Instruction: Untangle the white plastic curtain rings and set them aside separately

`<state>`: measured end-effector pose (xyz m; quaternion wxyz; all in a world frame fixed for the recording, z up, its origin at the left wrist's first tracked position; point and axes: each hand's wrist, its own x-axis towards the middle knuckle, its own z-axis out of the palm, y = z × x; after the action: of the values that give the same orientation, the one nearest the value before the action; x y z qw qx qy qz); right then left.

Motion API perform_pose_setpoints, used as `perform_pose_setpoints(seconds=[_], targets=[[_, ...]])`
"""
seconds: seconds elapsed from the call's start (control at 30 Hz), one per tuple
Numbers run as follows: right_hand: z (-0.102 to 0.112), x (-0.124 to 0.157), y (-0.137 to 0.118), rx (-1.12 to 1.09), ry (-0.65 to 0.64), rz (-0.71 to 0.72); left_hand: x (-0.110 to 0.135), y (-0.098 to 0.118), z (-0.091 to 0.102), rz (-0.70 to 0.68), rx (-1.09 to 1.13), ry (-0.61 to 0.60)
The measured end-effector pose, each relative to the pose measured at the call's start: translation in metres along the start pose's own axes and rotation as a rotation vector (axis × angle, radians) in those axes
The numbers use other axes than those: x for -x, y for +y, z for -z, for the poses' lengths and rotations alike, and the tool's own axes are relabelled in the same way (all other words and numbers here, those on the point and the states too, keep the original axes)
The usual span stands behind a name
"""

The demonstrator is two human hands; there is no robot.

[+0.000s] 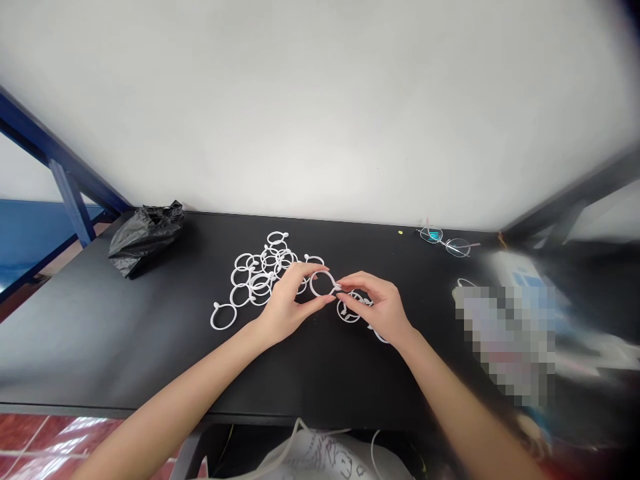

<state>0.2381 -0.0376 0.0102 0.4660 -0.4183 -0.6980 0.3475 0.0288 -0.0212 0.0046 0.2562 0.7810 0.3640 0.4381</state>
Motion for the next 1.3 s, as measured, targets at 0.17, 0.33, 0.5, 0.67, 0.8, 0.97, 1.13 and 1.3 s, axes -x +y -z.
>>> perform_pose_setpoints(seconds=[0.17, 0.33, 0.5, 0.67, 0.8, 0.97, 1.13, 1.3], targets=[[-0.005, 0.001, -0.002, 0.016, 0.087, 0.079, -0.001, 0.003, 0.001, -0.021, -0.014, 0.019], [-0.006, 0.002, -0.001, 0.022, 0.118, 0.122, -0.001, 0.004, 0.001, -0.03, 0.019, 0.054], [-0.007, 0.003, -0.001, 0.038, 0.131, 0.115, -0.001, 0.003, 0.001, -0.016, 0.032, 0.066], [-0.01, 0.005, -0.002, 0.03, 0.162, 0.114, -0.001, 0.002, 0.002, -0.046, 0.036, 0.087], [-0.013, 0.005, -0.003, 0.022, 0.167, 0.109, 0.001, 0.001, 0.001, -0.044, 0.063, 0.107], [-0.01, 0.004, -0.003, 0.008, 0.184, 0.045, -0.001, 0.0, 0.002, -0.071, 0.062, 0.124], [-0.005, 0.003, 0.0, -0.008, 0.269, 0.035, -0.011, -0.006, 0.02, -0.172, -0.229, 0.13], [-0.006, 0.003, 0.001, 0.008, 0.302, 0.067, -0.021, -0.027, 0.045, -0.224, -0.627, 0.009]])
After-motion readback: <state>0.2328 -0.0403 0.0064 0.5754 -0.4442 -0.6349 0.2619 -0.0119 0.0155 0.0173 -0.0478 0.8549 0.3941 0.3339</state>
